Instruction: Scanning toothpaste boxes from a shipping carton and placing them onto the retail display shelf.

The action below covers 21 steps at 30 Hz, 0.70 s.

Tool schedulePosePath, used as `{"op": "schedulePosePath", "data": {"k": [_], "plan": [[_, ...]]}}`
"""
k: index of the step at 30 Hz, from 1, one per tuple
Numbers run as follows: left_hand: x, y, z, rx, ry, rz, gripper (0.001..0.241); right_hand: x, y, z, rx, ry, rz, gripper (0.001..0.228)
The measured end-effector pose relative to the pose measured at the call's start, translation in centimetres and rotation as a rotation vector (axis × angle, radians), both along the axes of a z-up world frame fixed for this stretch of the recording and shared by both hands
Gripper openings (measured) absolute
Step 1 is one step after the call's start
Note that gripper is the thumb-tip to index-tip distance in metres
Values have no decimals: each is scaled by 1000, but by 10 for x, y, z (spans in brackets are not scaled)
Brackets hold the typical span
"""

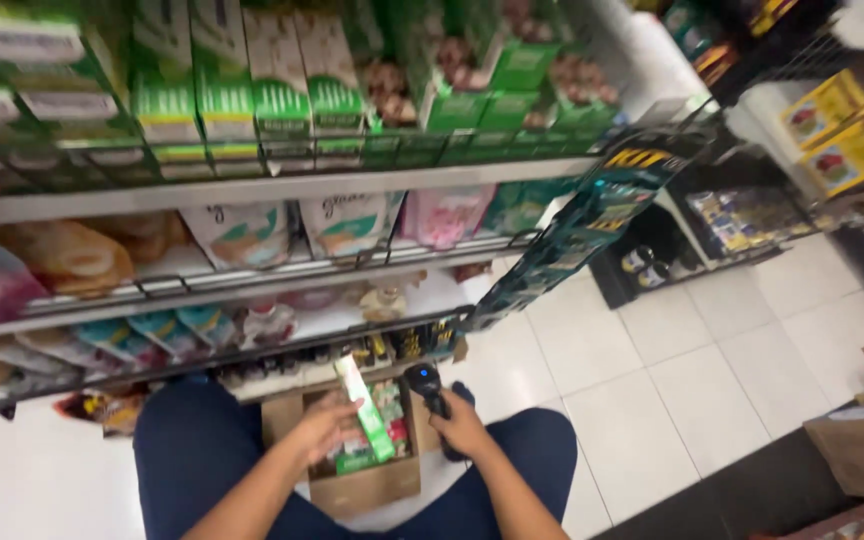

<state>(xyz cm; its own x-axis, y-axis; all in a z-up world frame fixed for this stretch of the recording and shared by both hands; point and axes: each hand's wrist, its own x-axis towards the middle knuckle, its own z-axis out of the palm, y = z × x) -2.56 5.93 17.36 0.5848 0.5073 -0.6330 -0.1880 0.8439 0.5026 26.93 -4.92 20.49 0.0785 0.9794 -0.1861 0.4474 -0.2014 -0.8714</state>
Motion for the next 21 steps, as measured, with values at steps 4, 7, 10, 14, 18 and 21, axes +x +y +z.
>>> {"op": "schedulePosePath", "data": {"k": [4, 7, 10, 14, 18, 21], "plan": [[10, -18, 40, 40, -110, 15, 40, -17, -2, 17, -42, 299, -117, 53], [27, -38, 16, -84, -238, 73, 43, -39, -8, 55, 7, 83, -178, 71], [48, -59, -6, -131, -279, 149, 40, -67, -13, 90, 245, -15, -173, 81], [68, -75, 39, -374, -80, 235, 49, -85, -25, 65, 175, -44, -199, 72], [79, -62, 16, -110, -306, 162, 51, -92, -16, 67, 175, 84, -213, 72], [85, -48, 48, -102, -375, 166, 59, -90, -7, 99, 319, 148, -130, 80]]}}
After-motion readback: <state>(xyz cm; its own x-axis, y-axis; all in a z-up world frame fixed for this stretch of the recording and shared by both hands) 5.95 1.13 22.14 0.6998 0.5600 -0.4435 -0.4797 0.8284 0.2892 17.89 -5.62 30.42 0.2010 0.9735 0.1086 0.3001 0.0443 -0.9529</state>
